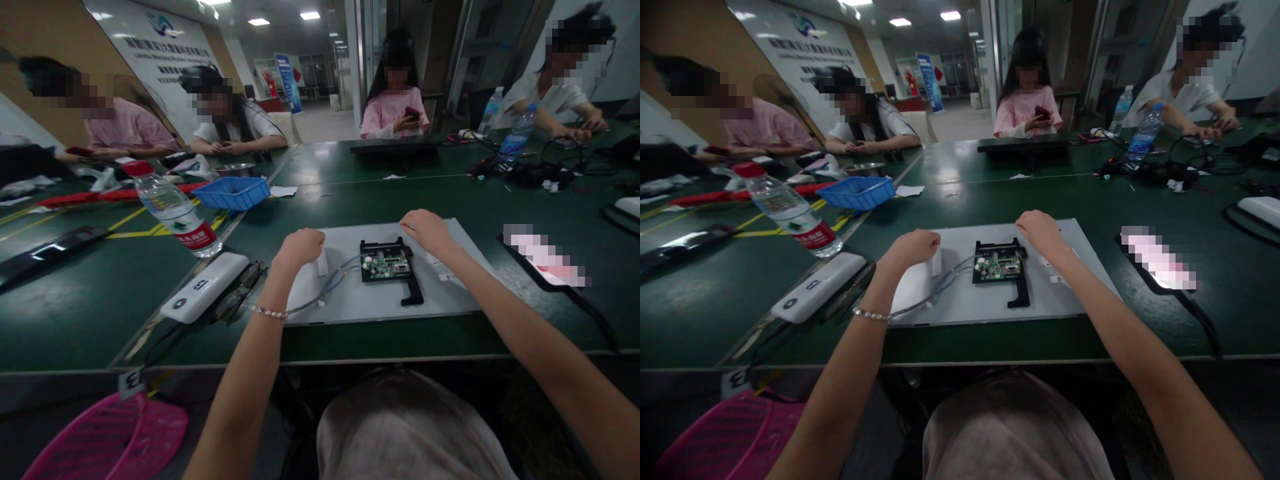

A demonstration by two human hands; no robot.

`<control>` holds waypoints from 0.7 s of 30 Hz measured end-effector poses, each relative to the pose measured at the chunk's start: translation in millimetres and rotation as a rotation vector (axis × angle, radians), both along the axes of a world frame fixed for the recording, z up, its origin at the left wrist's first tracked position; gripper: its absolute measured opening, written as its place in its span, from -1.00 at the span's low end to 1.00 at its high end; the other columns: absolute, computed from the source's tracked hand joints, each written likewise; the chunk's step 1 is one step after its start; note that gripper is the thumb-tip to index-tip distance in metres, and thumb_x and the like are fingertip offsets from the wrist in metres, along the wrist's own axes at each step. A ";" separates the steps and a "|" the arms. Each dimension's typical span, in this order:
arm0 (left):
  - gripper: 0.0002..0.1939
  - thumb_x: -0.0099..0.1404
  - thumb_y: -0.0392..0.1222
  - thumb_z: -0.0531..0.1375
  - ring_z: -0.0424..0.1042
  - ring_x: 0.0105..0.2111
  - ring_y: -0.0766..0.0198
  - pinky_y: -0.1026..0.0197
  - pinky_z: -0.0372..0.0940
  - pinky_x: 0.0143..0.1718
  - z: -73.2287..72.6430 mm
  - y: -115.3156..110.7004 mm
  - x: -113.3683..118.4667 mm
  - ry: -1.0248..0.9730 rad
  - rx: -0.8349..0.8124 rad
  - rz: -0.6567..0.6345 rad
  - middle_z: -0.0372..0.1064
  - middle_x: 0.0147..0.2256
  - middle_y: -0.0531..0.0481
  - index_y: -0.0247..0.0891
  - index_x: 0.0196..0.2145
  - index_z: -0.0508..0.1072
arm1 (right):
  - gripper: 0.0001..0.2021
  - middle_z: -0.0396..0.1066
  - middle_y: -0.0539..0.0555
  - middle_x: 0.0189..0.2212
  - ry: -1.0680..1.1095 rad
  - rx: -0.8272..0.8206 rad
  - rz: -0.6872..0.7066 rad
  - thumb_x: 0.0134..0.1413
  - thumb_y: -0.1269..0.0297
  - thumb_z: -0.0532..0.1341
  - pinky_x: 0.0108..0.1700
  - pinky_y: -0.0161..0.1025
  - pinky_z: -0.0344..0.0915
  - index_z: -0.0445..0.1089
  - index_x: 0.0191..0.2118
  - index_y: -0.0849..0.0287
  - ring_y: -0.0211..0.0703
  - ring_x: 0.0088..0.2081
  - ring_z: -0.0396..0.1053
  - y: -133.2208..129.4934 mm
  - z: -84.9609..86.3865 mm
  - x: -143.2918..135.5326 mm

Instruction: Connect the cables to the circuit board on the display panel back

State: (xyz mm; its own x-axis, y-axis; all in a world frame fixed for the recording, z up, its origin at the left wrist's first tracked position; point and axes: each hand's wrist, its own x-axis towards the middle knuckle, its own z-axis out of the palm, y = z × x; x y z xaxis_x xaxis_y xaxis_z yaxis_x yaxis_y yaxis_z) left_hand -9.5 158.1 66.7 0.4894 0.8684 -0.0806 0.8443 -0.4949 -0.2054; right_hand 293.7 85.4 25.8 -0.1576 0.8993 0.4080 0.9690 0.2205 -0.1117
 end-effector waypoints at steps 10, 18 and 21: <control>-0.64 0.36 -0.04 -0.03 0.38 -0.08 0.08 0.17 0.27 -0.17 2.2 -11.8 10.0 -0.092 0.122 -0.097 0.36 -0.06 -0.15 -0.20 -0.04 0.42 | -0.70 0.42 0.17 0.03 0.126 -0.194 0.141 0.23 0.40 0.04 0.09 -0.14 0.22 0.46 -0.04 0.22 -0.03 0.07 0.33 7.5 -12.8 13.7; -0.58 0.38 -0.04 -0.02 0.34 -0.01 0.05 0.12 0.22 -0.08 -9.1 -14.9 24.5 -0.132 0.103 -0.238 0.30 0.02 -0.17 -0.22 0.12 0.27 | -0.72 0.50 0.12 -0.10 0.338 -0.190 0.171 0.15 0.38 0.11 0.00 -0.13 0.32 0.50 -0.10 0.17 -0.08 -0.09 0.43 -7.1 2.3 17.5; -0.59 0.38 -0.05 -0.02 0.34 -0.01 0.06 0.11 0.20 -0.05 -12.3 -16.1 28.7 -0.144 0.093 -0.259 0.30 0.02 -0.17 -0.23 0.12 0.27 | -0.74 0.51 0.10 -0.13 0.391 -0.258 0.238 0.12 0.37 0.14 -0.07 -0.18 0.35 0.51 -0.12 0.16 -0.12 -0.14 0.45 -8.9 1.0 10.4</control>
